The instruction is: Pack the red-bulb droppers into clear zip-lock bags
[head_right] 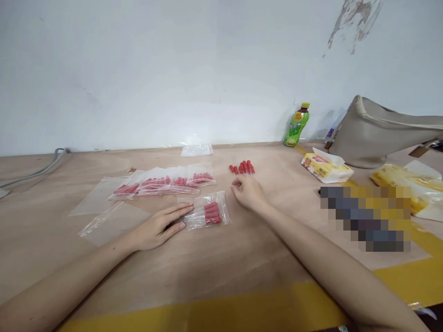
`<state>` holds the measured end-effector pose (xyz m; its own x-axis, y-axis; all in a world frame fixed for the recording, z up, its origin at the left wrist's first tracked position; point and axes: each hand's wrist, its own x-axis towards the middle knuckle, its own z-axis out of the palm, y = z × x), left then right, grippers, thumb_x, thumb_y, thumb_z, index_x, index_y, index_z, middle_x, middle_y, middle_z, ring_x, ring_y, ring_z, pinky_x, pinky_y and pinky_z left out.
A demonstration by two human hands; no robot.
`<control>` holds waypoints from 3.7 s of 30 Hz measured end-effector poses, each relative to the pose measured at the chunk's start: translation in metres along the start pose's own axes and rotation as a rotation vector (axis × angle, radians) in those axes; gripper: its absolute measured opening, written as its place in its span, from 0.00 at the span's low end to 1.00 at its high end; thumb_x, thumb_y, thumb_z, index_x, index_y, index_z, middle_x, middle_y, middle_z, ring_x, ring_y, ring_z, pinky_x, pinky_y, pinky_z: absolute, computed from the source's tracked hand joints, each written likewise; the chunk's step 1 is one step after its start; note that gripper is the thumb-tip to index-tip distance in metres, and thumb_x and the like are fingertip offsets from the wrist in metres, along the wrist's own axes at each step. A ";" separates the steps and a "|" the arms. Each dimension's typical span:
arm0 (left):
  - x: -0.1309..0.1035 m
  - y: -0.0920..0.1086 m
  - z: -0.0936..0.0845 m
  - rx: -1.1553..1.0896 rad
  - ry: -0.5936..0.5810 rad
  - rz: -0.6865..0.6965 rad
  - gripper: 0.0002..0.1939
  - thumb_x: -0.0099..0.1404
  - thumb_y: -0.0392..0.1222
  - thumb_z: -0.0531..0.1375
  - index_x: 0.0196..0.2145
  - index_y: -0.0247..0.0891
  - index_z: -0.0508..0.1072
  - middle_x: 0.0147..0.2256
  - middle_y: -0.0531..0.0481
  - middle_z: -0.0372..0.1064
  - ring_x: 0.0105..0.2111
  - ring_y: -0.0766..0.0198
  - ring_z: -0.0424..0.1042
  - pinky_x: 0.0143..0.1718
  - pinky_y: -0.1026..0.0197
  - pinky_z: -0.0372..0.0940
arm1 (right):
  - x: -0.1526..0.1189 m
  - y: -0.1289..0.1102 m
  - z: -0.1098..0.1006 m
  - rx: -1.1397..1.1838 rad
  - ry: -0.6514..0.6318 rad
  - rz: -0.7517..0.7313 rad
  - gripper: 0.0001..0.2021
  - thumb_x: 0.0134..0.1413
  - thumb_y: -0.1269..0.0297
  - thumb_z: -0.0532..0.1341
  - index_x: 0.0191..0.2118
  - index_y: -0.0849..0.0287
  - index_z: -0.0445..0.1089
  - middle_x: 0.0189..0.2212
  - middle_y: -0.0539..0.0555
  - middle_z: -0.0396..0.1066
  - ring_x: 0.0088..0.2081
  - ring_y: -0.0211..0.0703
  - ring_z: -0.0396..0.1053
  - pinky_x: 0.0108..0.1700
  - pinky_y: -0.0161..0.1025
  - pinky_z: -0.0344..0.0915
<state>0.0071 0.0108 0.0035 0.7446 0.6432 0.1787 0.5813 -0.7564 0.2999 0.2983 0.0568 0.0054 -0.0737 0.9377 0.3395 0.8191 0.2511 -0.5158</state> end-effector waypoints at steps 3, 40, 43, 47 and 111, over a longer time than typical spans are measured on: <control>0.000 -0.001 0.001 -0.004 0.007 0.001 0.22 0.68 0.44 0.48 0.59 0.42 0.55 0.58 0.47 0.54 0.56 0.58 0.56 0.56 0.52 0.55 | 0.021 0.000 -0.005 -0.227 0.050 0.063 0.09 0.49 0.64 0.56 0.33 0.59 0.71 0.35 0.56 0.69 0.36 0.42 0.66 0.37 0.37 0.59; 0.000 -0.001 0.001 -0.009 0.000 0.013 0.22 0.68 0.44 0.48 0.59 0.43 0.55 0.58 0.47 0.54 0.57 0.58 0.56 0.56 0.52 0.55 | -0.024 -0.018 0.026 1.183 0.171 0.372 0.21 0.43 0.61 0.60 0.38 0.53 0.45 0.21 0.40 0.62 0.22 0.37 0.70 0.28 0.39 0.71; 0.000 -0.001 0.000 -0.006 -0.006 0.008 0.22 0.69 0.44 0.47 0.59 0.42 0.54 0.58 0.47 0.54 0.57 0.58 0.55 0.56 0.53 0.55 | -0.027 -0.020 0.027 1.194 0.130 0.371 0.19 0.44 0.62 0.59 0.36 0.53 0.46 0.20 0.39 0.61 0.21 0.37 0.70 0.27 0.39 0.71; 0.000 0.000 0.000 -0.003 -0.007 0.003 0.22 0.69 0.44 0.47 0.59 0.43 0.54 0.58 0.47 0.54 0.57 0.58 0.56 0.56 0.53 0.55 | -0.027 -0.018 0.025 1.189 0.125 0.389 0.19 0.43 0.63 0.60 0.36 0.53 0.46 0.19 0.39 0.62 0.19 0.38 0.69 0.26 0.39 0.70; 0.001 0.005 -0.003 -0.050 0.002 0.021 0.22 0.69 0.41 0.47 0.59 0.44 0.53 0.57 0.48 0.55 0.55 0.59 0.57 0.55 0.54 0.55 | -0.017 -0.015 0.007 0.890 -0.534 0.076 0.15 0.37 0.58 0.66 0.30 0.61 0.63 0.47 0.56 0.65 0.24 0.28 0.63 0.17 0.25 0.56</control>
<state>0.0100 0.0082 0.0081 0.7557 0.6276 0.1871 0.5487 -0.7627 0.3424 0.2833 0.0390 0.0019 -0.4597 0.8881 0.0015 0.1319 0.0699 -0.9888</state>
